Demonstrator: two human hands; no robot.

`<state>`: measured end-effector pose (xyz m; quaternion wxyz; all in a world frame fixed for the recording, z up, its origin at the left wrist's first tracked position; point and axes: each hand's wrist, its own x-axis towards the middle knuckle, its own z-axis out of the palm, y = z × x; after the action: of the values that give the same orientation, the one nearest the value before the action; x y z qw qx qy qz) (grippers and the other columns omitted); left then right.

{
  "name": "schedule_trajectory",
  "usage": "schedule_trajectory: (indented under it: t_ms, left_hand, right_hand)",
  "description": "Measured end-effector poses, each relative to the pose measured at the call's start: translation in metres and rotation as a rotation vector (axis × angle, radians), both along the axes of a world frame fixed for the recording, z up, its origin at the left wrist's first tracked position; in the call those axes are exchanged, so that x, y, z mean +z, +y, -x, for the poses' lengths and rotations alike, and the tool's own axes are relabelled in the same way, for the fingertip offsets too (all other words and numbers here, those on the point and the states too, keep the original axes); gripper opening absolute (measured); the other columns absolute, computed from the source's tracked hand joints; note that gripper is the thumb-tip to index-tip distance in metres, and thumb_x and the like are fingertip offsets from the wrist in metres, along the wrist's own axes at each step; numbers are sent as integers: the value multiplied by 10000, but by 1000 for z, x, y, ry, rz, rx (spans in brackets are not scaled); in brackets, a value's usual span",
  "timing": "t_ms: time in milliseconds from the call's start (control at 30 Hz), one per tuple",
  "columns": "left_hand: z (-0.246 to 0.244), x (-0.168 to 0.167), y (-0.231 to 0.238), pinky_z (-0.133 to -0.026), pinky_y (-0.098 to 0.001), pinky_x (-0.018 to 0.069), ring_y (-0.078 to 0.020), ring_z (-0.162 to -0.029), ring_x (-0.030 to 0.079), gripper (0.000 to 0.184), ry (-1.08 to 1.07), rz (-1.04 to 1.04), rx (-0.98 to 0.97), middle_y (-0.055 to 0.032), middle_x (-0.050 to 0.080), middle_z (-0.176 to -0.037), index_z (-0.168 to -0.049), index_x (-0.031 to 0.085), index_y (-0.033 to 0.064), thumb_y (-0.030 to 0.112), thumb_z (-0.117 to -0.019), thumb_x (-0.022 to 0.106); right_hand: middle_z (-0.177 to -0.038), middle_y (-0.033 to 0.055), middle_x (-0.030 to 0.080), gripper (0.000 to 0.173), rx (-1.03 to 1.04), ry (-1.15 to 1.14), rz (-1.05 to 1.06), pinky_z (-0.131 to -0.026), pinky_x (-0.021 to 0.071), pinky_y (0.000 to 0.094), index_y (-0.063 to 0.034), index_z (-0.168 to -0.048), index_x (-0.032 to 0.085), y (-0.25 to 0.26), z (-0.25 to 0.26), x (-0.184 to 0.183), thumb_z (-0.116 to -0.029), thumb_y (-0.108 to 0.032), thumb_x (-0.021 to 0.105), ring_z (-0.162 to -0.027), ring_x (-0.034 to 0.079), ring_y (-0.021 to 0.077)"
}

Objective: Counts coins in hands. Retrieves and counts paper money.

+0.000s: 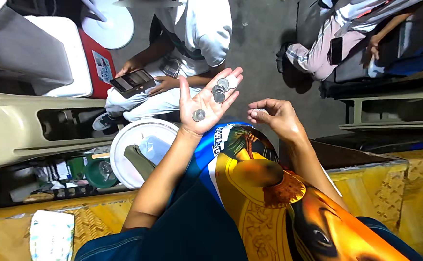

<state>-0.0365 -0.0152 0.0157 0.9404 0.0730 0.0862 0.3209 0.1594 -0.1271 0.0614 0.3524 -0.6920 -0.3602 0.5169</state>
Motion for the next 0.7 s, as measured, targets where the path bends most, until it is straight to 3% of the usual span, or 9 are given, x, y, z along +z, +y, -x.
schedule_trajectory:
  t_ms: [67,167,200,267,367,433,500,567,700]
  left_hand:
    - [2,-7,6,-1135,-392,433,-291,-1397,498,874,73,64,0,-182,482,-1526,-1509,381,-3,572,-1036,-77]
    - [7,-8,19,-877,-278,585,-160,-996,705,498,389,292,58,-72,698,-1108,-1231,588,60,306,-1131,167]
    - [11,-11,23,-771,-229,593,-107,-853,705,438,501,312,76,-29,703,-968,-1111,617,96,275,-1131,218]
    - [24,-24,31,-594,-137,526,-11,-618,597,361,658,280,86,55,619,-762,-949,568,162,259,-1131,272]
    - [56,-51,47,-437,-109,383,25,-446,431,476,652,225,105,108,477,-568,-731,468,226,310,-1133,227]
    - [82,-56,64,-393,-106,322,27,-410,381,511,521,223,194,106,452,-545,-685,462,222,285,-1119,201]
    - [113,-40,81,-373,-80,314,37,-411,371,407,338,271,341,76,498,-627,-800,512,165,196,-1090,229]
    - [150,-17,99,-371,-74,334,29,-425,390,337,188,262,488,12,575,-743,-905,552,75,135,-1060,259]
    - [215,16,109,-416,-89,386,0,-475,459,408,133,140,784,-39,615,-785,-875,561,39,178,-1065,227]
  right_hand:
    - [-984,75,748,172,-200,232,19,-829,630,266,37,-1134,665,3,4,-3,-983,44,581,-871,746,114]
    - [-1060,89,760,258,-397,482,55,-880,623,308,25,-1185,643,11,4,-5,-1083,-38,415,-971,752,163]
    - [-1071,89,762,295,-427,526,67,-893,617,309,17,-1199,636,13,3,-6,-1102,-74,372,-991,750,165]
    - [-1074,87,759,332,-457,571,81,-893,611,294,10,-1208,627,19,0,-7,-1114,-103,329,-998,746,158]
    - [-1052,77,755,338,-438,537,96,-883,616,292,9,-1192,627,36,-4,-4,-1119,-110,319,-968,749,152]
    - [-1045,47,757,345,-341,473,98,-892,611,290,-20,-1181,643,54,-12,1,-1121,-134,323,-976,742,135]
    - [-1011,-6,751,335,-209,424,93,-870,608,267,-65,-1177,656,80,-23,9,-1118,-163,342,-942,730,96]
    - [-914,-78,710,318,-89,357,98,-767,588,201,-126,-1150,669,115,-35,12,-1117,-222,368,-806,681,25]
    - [-647,-151,527,374,-11,267,120,-535,445,140,-237,-939,645,179,-53,4,-1119,-373,347,-527,478,-31]
